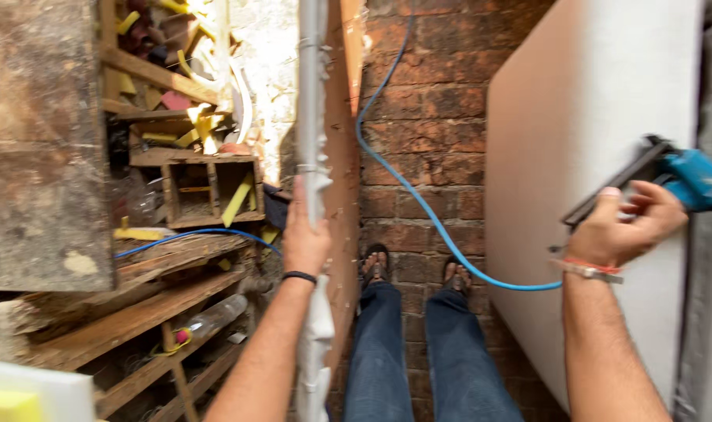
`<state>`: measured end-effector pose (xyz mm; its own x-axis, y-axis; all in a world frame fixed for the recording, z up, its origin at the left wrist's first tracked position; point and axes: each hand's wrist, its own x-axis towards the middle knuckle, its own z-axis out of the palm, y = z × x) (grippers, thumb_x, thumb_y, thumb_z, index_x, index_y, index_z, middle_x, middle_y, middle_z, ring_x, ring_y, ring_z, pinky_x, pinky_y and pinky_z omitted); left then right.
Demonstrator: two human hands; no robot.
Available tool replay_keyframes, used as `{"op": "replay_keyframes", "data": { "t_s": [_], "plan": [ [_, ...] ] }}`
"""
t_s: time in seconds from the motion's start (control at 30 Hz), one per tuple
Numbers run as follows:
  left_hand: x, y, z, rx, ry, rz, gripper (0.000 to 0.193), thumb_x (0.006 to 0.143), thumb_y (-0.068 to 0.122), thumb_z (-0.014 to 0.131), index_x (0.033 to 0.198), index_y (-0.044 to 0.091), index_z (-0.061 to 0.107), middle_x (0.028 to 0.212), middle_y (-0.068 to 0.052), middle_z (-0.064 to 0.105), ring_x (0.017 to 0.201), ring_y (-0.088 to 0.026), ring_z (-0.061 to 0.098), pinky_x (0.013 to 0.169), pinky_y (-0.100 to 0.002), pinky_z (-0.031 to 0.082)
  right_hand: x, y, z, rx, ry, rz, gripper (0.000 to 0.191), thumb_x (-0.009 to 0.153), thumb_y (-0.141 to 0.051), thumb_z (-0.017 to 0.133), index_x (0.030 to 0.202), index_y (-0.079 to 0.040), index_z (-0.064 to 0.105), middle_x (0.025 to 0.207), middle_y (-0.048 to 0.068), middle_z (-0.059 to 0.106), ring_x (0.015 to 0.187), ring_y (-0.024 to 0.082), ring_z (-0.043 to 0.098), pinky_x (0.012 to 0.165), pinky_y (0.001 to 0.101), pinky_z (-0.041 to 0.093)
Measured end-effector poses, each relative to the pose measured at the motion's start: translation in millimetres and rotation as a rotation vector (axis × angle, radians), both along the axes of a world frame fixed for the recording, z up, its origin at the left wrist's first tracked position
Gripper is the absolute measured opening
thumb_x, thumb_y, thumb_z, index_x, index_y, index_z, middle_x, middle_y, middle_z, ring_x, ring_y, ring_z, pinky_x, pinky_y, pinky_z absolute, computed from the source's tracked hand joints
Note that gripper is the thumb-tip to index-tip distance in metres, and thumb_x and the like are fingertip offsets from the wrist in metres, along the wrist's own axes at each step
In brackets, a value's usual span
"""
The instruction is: The person stretches white fabric over a wooden furniture panel and staples it in place using a pneumatic nail gun, working along the edges. They then use shears to trim the excess fabric from the panel's border and press the fabric to fit it over the frame.
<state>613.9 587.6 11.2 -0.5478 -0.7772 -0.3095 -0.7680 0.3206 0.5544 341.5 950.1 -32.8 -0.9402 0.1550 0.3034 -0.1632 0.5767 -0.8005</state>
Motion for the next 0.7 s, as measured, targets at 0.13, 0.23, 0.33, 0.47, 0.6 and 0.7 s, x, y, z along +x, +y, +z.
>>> {"op": "replay_keyframes", "data": {
  "t_s": [0.13, 0.23, 0.33, 0.47, 0.6, 0.7],
  "plan": [
    [-0.2, 2.6, 2.1, -0.082, 0.147, -0.113, 0.101, 0.085, 0.006, 0.067, 0.165, 0.029, 0.01, 0.155, -0.023, 0.047, 0.131, -0.044, 0.056, 0.106, -0.044, 0.049, -66.2, 82.0, -6.6, 0.162, -0.125, -0.319, 0.06, 0.075, -0.011, 0.098, 0.121, -0.003, 0.059, 0.112, 0.01, 0.056, 0.099, 0.022, 0.058, 0.085, 0.0377, 0.051],
    [-4.8, 3.1, 3.4, -0.057, 0.103, -0.101, 0.104, 0.083, 0.006, 0.068, 0.165, 0.029, 0.009, 0.158, -0.022, 0.044, 0.134, -0.042, 0.053, 0.108, -0.043, 0.047, -88.3, 98.4, -20.5, -0.06, -0.408, -0.265, 0.055, 0.076, -0.014, 0.096, 0.117, -0.001, 0.06, 0.109, 0.007, 0.064, 0.096, 0.021, 0.064, 0.087, 0.0359, 0.053],
    [-9.7, 9.1, -1.5, -0.111, 0.166, -0.133, 0.104, 0.081, 0.004, 0.069, 0.165, 0.03, 0.012, 0.16, -0.022, 0.043, 0.138, -0.042, 0.052, 0.112, -0.043, 0.045, -96.1, 107.1, -8.1, -0.242, -0.674, -0.135, 0.038, 0.08, -0.01, 0.089, 0.112, -0.002, 0.069, 0.107, 0.004, 0.073, 0.095, 0.018, 0.071, 0.085, 0.0341, 0.057],
    [-15.6, 1.8, -9.5, -0.004, 0.074, -0.043, 0.103, 0.083, 0.006, 0.068, 0.163, 0.032, 0.01, 0.162, -0.021, 0.038, 0.133, -0.04, 0.056, 0.109, -0.042, 0.047, -76.9, 71.7, 20.7, -0.592, -0.765, 0.057, 0.022, 0.087, 0.004, 0.072, 0.107, 0.001, 0.064, 0.098, 0.008, 0.071, 0.082, 0.022, 0.073, 0.074, 0.0392, 0.065],
    [-9.8, -11.7, -10.4, 0.009, 0.101, -0.023, 0.1, 0.086, 0.006, 0.065, 0.164, 0.035, 0.01, 0.16, -0.019, 0.043, 0.134, -0.038, 0.057, 0.11, -0.041, 0.049, -15.0, -12.6, 29.2, -0.853, -0.799, 0.236, 0.023, 0.091, 0.001, 0.077, 0.108, -0.009, 0.065, 0.088, 0.008, 0.063, 0.066, 0.021, 0.064, 0.064, 0.0373, 0.058],
    [-4.4, -22.8, -5.9, 0.019, 0.078, -0.025, 0.102, 0.087, 0.006, 0.065, 0.163, 0.039, 0.006, 0.16, -0.018, 0.043, 0.134, -0.037, 0.057, 0.111, -0.04, 0.048, 23.5, -85.9, 28.9, -0.64, -0.842, 0.584, 0.023, 0.091, -0.006, 0.083, 0.107, -0.005, 0.065, 0.084, 0.012, 0.062, 0.064, 0.023, 0.06, 0.061, 0.0373, 0.051]
  ]
}}
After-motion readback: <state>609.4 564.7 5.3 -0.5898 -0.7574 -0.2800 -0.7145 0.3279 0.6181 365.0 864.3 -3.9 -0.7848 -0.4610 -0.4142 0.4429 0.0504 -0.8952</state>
